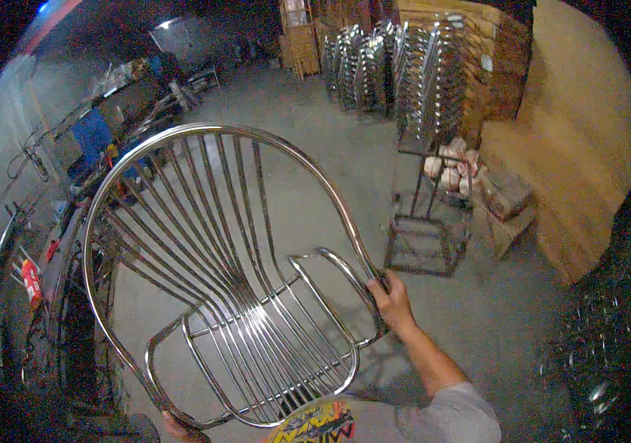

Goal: The person assembles metal chairs by inserting vertical rods into the chair frame. They repeatedly pick up rods, align them with the frame, and push them into place. After completing one chair, they stack it with others and begin assembling a second chair in the same manner.

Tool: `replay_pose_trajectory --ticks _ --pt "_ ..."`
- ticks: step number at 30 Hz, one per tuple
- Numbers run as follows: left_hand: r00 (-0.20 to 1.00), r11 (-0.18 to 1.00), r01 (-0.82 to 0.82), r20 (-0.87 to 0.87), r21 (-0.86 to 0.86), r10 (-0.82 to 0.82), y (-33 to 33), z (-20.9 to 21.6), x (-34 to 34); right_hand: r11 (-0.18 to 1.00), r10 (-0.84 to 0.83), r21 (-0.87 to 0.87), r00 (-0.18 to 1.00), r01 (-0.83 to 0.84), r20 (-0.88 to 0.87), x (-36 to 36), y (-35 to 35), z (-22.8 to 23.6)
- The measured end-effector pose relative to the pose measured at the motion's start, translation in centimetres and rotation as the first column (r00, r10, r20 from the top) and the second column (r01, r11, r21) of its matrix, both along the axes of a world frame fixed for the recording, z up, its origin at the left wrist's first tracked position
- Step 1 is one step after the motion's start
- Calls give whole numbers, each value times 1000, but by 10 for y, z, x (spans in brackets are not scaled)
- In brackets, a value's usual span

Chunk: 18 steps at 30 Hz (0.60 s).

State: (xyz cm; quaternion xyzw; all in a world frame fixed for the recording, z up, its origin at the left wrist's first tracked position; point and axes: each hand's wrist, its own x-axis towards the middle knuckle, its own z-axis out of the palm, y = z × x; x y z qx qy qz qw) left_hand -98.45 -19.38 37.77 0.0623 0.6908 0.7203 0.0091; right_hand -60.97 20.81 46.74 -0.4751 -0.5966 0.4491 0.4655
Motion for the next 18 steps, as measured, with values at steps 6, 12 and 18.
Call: replay_pose_trajectory --ticks 6,12,18 --pt "923 953 -297 -276 -67 268 41 -13 -39 996 -70 -55 997 71 25 -26 -24 -32" --pt "969 976 217 -118 -3 -216 54 19 -82 935 -345 -81 939 344 11 2 -84 -30" --pt "945 961 277 -173 -23 -277 62 -10 -132 953 -145 -297 956 65 -256 3 -129 -79"
